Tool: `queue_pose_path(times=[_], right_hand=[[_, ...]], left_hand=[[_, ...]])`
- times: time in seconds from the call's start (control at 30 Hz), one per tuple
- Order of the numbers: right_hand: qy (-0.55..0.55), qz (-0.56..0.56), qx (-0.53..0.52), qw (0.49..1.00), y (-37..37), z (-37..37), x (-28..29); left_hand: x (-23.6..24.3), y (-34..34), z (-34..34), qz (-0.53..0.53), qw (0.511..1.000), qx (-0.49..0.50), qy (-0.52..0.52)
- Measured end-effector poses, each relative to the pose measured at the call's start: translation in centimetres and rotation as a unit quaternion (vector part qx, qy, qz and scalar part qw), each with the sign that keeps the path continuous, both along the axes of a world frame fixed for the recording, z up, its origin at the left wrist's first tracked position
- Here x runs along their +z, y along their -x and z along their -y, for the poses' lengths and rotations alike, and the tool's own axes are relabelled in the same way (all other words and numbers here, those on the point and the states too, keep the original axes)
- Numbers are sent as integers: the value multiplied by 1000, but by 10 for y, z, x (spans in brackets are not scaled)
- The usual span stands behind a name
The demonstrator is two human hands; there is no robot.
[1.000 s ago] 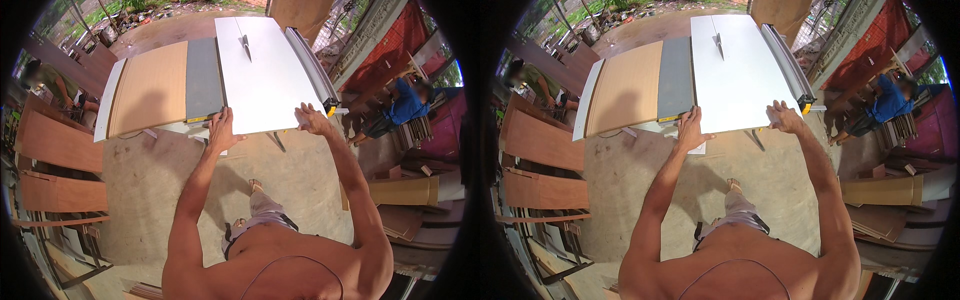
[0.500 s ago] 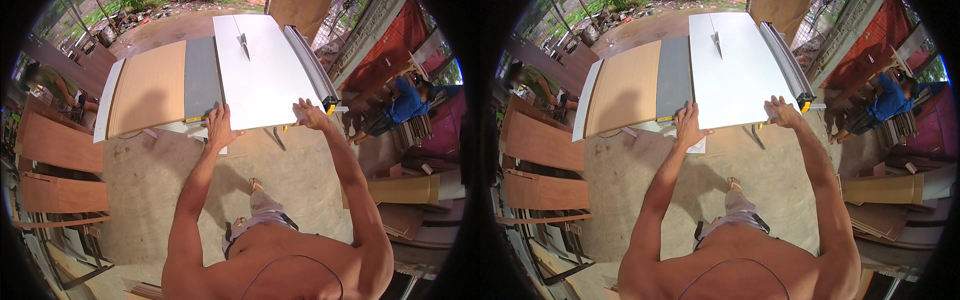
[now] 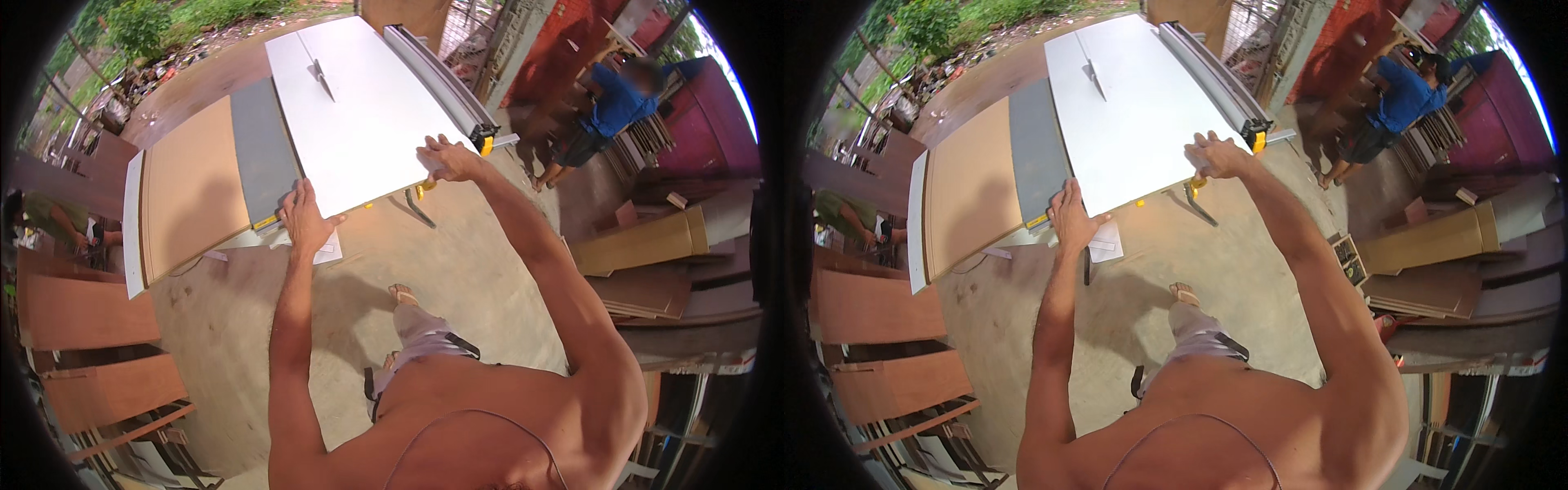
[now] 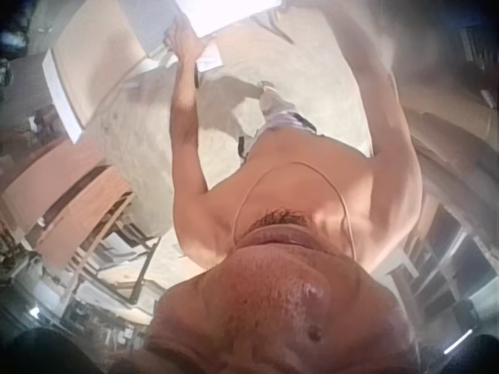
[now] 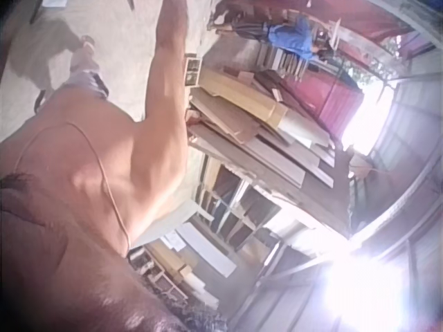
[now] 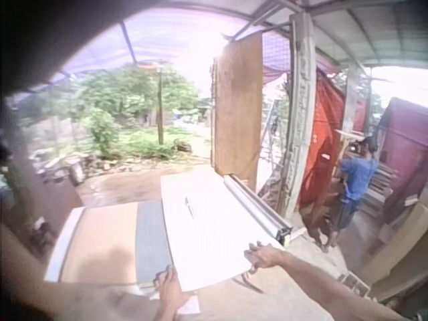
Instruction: The person picks up a white board and places it on a table saw. The person then guides the board through the spinning blade to cut it.
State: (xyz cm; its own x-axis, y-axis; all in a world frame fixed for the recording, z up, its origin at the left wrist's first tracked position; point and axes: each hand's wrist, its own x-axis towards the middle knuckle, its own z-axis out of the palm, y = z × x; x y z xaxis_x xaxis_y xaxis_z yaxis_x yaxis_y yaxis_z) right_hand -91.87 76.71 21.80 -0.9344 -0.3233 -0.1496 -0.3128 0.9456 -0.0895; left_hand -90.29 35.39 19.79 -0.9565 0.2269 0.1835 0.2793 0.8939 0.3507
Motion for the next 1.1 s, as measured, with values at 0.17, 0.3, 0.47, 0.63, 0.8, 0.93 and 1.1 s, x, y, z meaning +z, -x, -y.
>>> queue_pose_path(times=[0.17,0.3,0.47,0.63,0.8,0.93,1.1], right_hand=[[11,10,-6,1000,3,1,7],[2,-11,-1,1000,5,-11,-7],[-8,32,1,999,20,9,8],[-18,36,-22,999,20,-1,9],[-2,9,-28,1000,27,-1,1],[0,13,-26,1000,39,6,3],[28,1,-25,999,44,-2,-6]], left_hand=[[-7,10,0,-6,1000,-13,-2],[-6,13,-5,0,999,-26,-27],[-6,19,5,-1,999,-12,-34],[2,23,-9,8,1000,-8,-25],[2,29,-8,8,1000,-9,-26],[-5,37,2,-6,1000,-5,-28],[-15,50,3,-18,999,-23,-28]])
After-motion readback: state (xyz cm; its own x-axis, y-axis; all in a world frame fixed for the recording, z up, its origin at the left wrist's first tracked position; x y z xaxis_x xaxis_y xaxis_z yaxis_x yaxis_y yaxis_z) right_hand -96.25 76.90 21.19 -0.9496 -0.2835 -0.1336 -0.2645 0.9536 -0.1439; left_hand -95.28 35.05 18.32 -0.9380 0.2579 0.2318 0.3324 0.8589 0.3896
